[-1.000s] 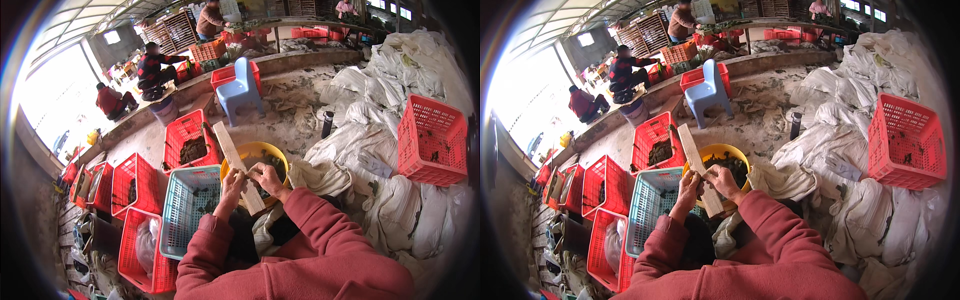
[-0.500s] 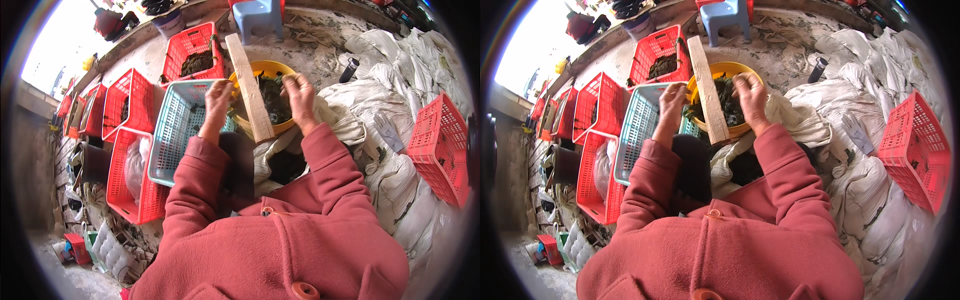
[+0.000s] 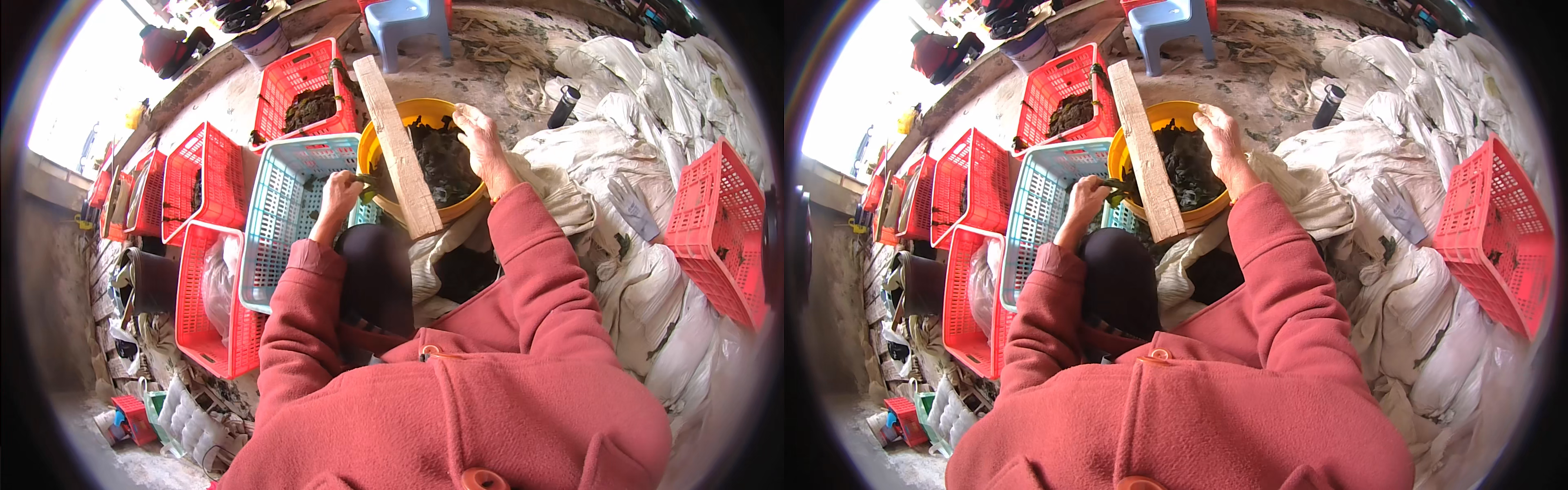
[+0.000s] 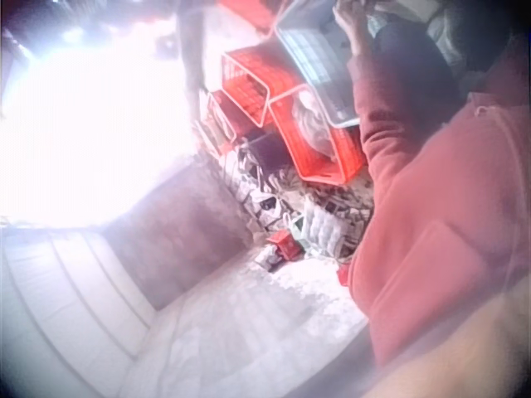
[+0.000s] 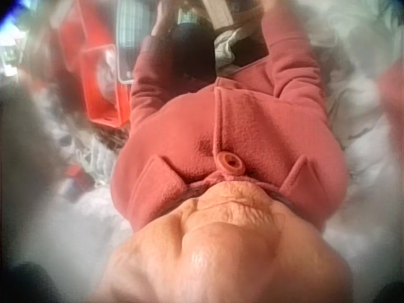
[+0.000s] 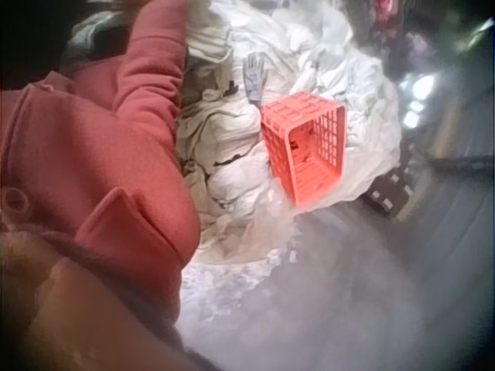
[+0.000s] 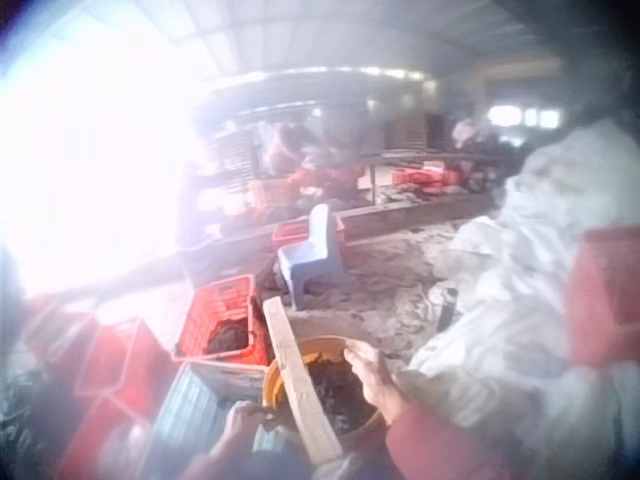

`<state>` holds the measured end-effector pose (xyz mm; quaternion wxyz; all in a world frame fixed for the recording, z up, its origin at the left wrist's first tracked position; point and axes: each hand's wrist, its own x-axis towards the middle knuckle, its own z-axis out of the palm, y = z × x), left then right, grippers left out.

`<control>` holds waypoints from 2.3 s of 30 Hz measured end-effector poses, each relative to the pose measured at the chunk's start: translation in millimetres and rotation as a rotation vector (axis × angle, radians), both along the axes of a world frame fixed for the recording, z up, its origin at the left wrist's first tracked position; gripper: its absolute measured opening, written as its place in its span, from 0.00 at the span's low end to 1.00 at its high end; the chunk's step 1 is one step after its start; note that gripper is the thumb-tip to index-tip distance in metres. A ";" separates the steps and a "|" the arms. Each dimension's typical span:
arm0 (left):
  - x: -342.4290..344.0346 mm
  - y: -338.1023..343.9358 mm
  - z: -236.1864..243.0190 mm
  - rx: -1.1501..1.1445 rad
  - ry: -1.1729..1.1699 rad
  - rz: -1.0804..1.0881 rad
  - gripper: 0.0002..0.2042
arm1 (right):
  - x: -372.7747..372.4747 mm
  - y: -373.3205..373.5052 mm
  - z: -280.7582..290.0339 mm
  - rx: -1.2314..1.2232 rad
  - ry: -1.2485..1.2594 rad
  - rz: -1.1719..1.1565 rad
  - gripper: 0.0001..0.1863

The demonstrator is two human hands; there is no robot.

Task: The person sits on the floor and repeatedly picks green leafy vegetables from a light blue basket, strips them by hand, and places the pieces into a yellow bucket. The process is continuous and repetitive.

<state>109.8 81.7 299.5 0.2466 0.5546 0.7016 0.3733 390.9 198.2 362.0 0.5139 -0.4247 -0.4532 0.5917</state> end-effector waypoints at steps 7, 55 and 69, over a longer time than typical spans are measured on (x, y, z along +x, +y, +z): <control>63.1 -11.2 89.1 0.035 -0.642 -0.435 0.06 | -13.5 -53.9 30.9 0.405 0.149 0.480 0.24; 97.4 -23.5 67.9 0.281 0.539 -0.132 0.07 | 26.0 -100.9 11.5 0.512 -0.714 0.227 0.09; 86.7 -11.1 65.8 0.143 -1.131 -0.110 0.06 | 11.3 -97.5 -1.5 0.144 -0.301 0.317 0.11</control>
